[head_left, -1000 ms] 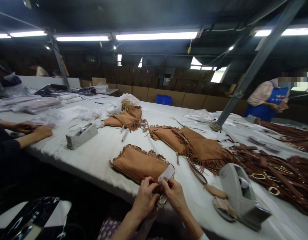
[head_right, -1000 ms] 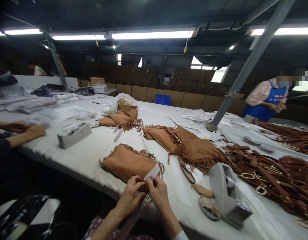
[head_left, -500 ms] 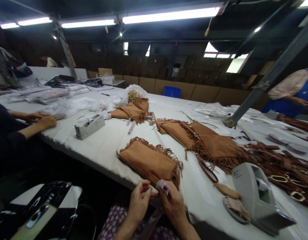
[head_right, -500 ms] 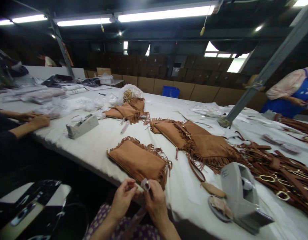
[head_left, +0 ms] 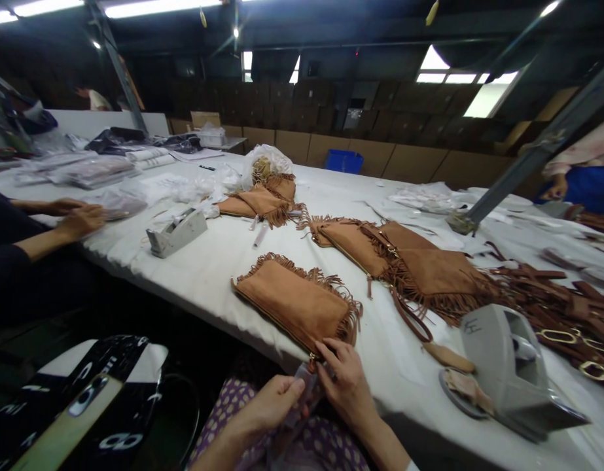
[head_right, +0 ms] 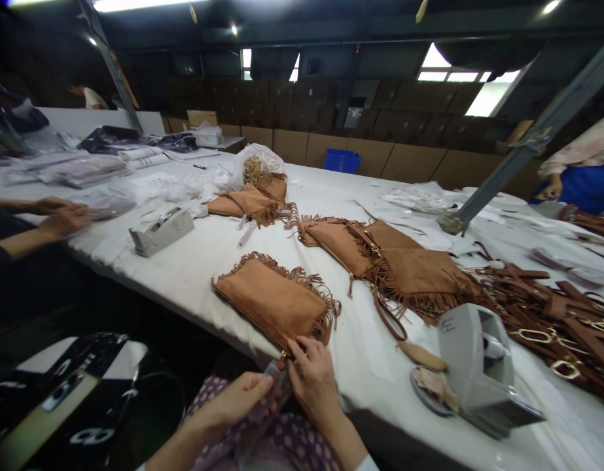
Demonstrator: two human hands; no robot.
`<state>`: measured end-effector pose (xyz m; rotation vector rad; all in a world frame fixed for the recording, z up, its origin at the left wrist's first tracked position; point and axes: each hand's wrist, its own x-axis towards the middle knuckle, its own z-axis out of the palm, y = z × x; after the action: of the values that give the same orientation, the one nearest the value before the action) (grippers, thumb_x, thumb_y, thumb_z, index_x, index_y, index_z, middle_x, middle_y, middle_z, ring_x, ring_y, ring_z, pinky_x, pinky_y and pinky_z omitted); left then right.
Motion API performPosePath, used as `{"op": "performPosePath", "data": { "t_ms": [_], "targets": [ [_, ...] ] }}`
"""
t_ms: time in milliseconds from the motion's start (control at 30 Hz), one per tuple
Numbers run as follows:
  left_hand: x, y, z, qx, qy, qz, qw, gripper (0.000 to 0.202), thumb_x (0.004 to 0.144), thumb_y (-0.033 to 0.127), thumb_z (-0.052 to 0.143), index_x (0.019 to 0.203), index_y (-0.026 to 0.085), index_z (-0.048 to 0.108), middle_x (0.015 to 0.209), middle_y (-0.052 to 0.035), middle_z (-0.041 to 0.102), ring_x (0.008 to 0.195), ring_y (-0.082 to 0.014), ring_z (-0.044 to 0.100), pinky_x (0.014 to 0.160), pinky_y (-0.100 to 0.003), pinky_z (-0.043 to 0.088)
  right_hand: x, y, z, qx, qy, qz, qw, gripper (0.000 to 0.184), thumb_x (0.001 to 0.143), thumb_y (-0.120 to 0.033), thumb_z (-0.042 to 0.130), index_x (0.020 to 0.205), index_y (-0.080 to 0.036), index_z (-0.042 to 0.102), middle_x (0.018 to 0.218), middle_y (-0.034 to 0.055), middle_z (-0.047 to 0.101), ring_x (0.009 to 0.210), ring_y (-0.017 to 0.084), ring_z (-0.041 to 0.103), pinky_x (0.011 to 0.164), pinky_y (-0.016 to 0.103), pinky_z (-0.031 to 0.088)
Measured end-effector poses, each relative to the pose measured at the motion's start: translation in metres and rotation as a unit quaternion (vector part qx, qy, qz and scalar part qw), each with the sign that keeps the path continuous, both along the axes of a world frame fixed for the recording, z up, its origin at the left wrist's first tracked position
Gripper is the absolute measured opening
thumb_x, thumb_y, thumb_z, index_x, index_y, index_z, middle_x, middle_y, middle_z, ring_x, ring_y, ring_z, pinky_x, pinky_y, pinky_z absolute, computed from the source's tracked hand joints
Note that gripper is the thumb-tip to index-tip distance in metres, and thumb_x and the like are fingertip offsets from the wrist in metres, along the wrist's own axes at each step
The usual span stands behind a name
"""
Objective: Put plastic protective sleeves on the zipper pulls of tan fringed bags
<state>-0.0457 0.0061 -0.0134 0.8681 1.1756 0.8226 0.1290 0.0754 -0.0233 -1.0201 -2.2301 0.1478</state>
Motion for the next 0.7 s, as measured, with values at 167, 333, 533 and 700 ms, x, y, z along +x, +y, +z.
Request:
{"op": "performPosePath", "data": {
  "t_ms": [167,333,533,700],
  "targets": [
    [0.008,0.004,0.006,0.02,-0.018,0.055,0.998,0.063,0.069,0.074,0.052,0.065,0.012,0.066,0.057,-0.0049,0.062,0.048,-0.0115,0.048,0.048,-0.023,0.032,-0.001,0.004,-0.004,-0.006,0.026,0.038,0.999,0.036,0.085,-0.016,0.054,0.12,-0.023,0.062,0.104,0.0089,0.069,0.097,0.025,0.059,0.083,0.045,0.053],
    [0.019,0.013,-0.005,0.026,-0.011,0.072,0.997,0.062,0.069,0.074,0.052,0.07,0.013,0.065,0.061,-0.0061,0.066,0.046,-0.0111,0.05,0.045,-0.021,0.031,0.002,0.004,-0.005,-0.014,0.039,0.057,0.997,0.034,0.086,-0.015,0.054,0.117,-0.024,0.064,0.103,0.009,0.071,0.095,0.024,0.06,0.08,0.044,0.053],
    [0.026,0.02,-0.016,0.021,-0.029,0.102,0.994,0.054,0.066,0.068,0.062,0.062,0.014,0.062,0.049,0.0007,0.056,0.042,-0.0094,0.042,0.045,-0.023,0.027,0.003,0.005,-0.007,-0.014,0.039,0.079,0.996,0.033,0.086,-0.014,0.053,0.116,-0.022,0.064,0.103,0.009,0.072,0.096,0.024,0.062,0.083,0.044,0.053],
    [0.02,0.025,-0.018,-0.02,-0.077,0.177,0.981,0.045,0.053,0.057,0.075,0.055,0.014,0.061,0.048,0.002,0.054,0.046,-0.01,0.043,0.049,-0.023,0.031,0.002,0.0,0.004,-0.053,0.08,0.078,0.992,0.031,0.085,-0.017,0.056,0.114,-0.021,0.065,0.104,0.0089,0.072,0.097,0.023,0.063,0.086,0.043,0.053]
  ]
}}
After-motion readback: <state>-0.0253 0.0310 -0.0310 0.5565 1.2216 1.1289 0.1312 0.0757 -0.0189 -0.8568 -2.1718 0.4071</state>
